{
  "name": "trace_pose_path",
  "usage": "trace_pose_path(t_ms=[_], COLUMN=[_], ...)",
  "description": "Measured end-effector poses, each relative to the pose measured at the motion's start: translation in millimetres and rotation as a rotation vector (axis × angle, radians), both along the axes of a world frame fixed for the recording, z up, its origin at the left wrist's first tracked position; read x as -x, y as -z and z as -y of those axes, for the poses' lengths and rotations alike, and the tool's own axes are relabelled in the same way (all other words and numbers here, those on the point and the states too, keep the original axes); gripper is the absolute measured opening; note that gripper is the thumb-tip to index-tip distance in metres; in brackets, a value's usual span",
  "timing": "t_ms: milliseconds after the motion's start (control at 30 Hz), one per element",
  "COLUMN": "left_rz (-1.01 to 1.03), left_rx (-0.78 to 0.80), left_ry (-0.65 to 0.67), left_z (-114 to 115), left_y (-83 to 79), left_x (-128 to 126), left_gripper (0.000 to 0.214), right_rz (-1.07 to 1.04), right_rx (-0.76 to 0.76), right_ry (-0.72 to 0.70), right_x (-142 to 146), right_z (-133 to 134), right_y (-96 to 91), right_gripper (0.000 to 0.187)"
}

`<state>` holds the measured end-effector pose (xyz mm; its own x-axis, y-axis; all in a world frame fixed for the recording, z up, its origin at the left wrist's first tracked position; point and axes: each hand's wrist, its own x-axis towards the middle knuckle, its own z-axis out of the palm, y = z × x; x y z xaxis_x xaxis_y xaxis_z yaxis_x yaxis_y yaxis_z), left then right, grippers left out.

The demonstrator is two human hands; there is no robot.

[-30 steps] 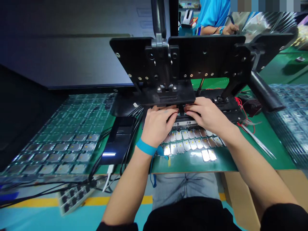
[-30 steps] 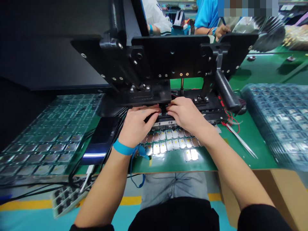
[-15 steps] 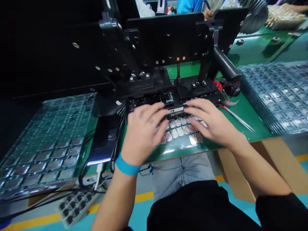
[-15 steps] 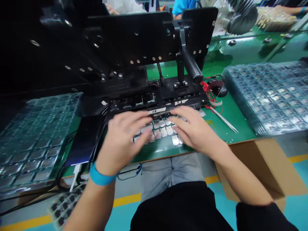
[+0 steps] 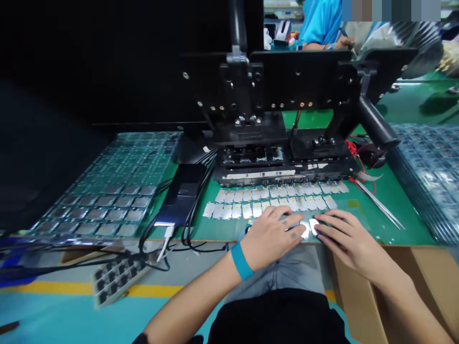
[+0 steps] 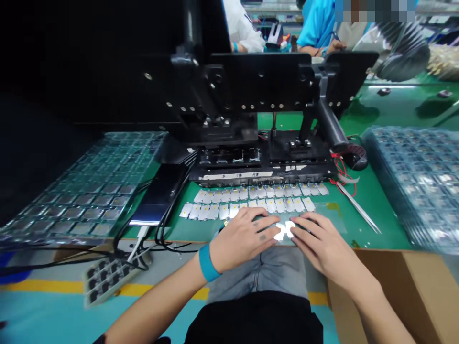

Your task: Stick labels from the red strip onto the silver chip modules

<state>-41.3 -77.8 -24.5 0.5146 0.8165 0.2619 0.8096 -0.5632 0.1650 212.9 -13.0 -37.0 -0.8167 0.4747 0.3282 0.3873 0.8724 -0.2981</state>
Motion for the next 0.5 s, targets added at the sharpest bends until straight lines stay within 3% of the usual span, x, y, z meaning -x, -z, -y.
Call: trace_pose_path(t_ms=[133,267,367,500], left_rz=[-0.029,0.022,0.136,0.28], left_rx=[-0.071,-0.262,-0.382,-0.333], left_ry=[0.073,0.005,-0.26,-0.622], left_z=[-7,-5,-1,-17], left_y=[-7.0,-36.1,-55.0,-54.6], left_x=[-2,26,68,117], left_gripper=[0.017,0.015,0.018,0.017], right_rz=[-0.02,-0.128,-0.201,-0.255], right_rx=[-0.023,-0.089,-0.148,-0.214], right_ry=[-0.023,-0.011,0.012,-0.016], right_x=[-4,18,62,138], right_z=[-5,-14,-27,-52], right_y=[-3.0,-34.9,-63.5,-75.7], right_gripper=[0.032,0.034,0.033,0.022])
